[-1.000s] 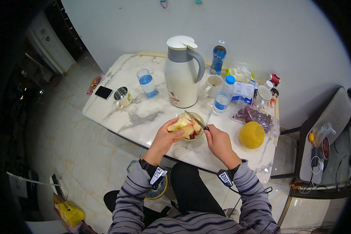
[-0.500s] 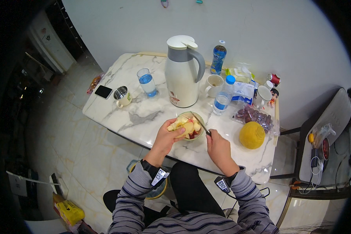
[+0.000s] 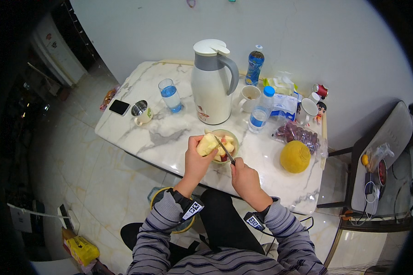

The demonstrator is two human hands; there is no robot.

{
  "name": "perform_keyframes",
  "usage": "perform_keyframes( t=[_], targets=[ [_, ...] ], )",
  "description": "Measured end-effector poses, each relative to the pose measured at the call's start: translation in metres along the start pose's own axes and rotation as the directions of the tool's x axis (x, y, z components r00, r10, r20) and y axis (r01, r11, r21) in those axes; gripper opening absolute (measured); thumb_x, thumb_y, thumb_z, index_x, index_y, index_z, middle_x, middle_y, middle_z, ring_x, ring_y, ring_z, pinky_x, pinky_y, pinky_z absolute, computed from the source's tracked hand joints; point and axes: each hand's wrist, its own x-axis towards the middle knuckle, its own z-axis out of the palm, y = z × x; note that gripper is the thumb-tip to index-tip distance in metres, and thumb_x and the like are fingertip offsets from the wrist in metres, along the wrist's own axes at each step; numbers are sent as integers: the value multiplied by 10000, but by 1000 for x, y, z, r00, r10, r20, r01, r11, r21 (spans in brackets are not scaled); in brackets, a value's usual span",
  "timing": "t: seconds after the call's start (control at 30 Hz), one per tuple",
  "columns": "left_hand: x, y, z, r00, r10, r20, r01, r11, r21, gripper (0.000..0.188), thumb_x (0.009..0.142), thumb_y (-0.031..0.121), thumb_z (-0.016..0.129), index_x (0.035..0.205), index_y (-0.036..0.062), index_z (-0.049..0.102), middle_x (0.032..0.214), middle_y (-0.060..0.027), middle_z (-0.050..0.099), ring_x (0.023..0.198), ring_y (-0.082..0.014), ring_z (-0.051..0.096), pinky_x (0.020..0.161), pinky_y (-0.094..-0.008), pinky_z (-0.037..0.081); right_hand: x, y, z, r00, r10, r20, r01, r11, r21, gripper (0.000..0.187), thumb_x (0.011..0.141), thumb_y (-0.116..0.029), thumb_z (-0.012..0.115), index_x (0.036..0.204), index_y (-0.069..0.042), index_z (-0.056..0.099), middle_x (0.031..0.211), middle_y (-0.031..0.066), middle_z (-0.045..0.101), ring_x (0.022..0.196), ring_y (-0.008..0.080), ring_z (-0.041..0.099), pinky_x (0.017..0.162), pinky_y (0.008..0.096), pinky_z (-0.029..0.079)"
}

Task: The person cuts an apple into small pieces using a knife and places them into a bowl. After finishing, they move to the kitchen sink, rinse the knife, and place it on a cutting board.

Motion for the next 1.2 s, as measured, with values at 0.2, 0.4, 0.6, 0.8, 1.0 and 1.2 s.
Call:
perform_keyframes(
  t=[0.2,0.4,0.6,0.8,1.0,1.2],
  targets=[
    [6,4,-7,884,-342,319,461,747,-479,390,801,57,751,1086,31,486,1052,-102,608,956,-171,617,802,-273,507,2,1,-5,999,-43,-24,43,999,-20,193,939,-191,550,980,-27,458,691,204,620,554,400,605,492,483,487],
    [5,-2,-6,988,-62,143,74,994,-82,403,796,73,762,1082,29,481,1028,-97,607,914,-155,618,773,-266,510,4,1,-3,999,-41,-9,41,999,-32,197,938,-194,551,948,-28,446,674,201,616,545,398,603,487,481,487],
    [5,-3,-3,954,-214,210,281,885,-372,410,813,126,755,1088,19,471,1047,-105,595,910,-166,629,769,-271,531,3,1,1,998,-53,-44,52,998,-18,202,938,-198,548,945,-24,446,657,194,616,544,385,610,487,469,495],
    [9,-3,-12,871,-337,358,474,771,-426,412,826,162,746,1083,8,463,1048,-106,572,930,-170,624,768,-276,544,6,2,1,997,-81,-5,81,994,-80,218,938,-218,548,964,-22,455,673,184,626,549,359,627,484,444,510],
    [3,-13,-1,940,-257,225,328,863,-383,403,829,153,740,1076,11,455,1051,-110,570,932,-176,628,746,-293,561,7,5,3,998,-62,-2,62,996,-60,202,943,-207,538,944,-22,454,642,195,616,542,387,609,492,477,489],
    [4,-2,-1,867,-416,276,499,724,-476,399,836,154,731,1077,29,438,1075,-131,583,911,-203,655,713,-317,594,11,6,4,996,-85,-14,83,991,-104,206,951,-227,530,945,-32,466,647,186,620,545,371,618,485,461,495]
  ],
)
